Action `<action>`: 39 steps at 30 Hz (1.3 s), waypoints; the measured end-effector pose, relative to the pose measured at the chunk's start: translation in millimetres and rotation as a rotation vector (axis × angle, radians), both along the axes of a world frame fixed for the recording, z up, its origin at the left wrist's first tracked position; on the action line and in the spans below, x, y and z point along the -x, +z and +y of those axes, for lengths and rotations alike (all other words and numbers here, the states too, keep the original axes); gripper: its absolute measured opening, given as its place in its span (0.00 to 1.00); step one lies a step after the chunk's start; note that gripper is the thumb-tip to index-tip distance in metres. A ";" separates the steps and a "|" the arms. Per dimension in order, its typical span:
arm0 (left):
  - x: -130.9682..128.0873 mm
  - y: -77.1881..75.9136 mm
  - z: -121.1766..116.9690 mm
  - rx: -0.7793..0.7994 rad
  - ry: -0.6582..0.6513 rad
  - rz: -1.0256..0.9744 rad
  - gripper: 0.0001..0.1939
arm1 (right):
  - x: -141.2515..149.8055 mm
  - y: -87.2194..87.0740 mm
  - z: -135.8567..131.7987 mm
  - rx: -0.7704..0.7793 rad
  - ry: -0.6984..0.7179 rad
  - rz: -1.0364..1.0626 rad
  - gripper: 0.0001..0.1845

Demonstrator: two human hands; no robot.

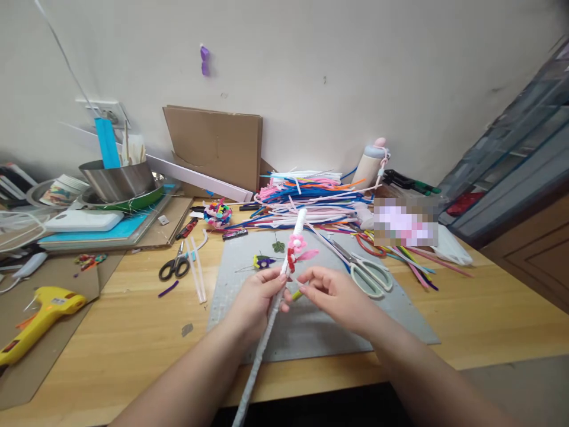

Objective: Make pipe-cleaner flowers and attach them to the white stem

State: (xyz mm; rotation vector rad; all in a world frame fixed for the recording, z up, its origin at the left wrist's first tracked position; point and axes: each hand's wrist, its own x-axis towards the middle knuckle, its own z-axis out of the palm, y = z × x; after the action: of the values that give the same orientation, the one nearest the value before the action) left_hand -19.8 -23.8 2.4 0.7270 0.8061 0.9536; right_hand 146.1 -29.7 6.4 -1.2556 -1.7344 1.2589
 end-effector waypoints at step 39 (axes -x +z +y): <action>-3.8 -7.5 -10.7 -0.053 -0.073 0.147 0.10 | 11.2 69.1 37.5 -0.680 0.348 -0.805 0.10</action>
State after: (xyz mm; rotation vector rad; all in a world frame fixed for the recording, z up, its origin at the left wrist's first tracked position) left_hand -16.0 -34.4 -5.1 0.8742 0.8793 0.8658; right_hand 135.0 7.7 75.4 -1.1151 -2.7213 0.1923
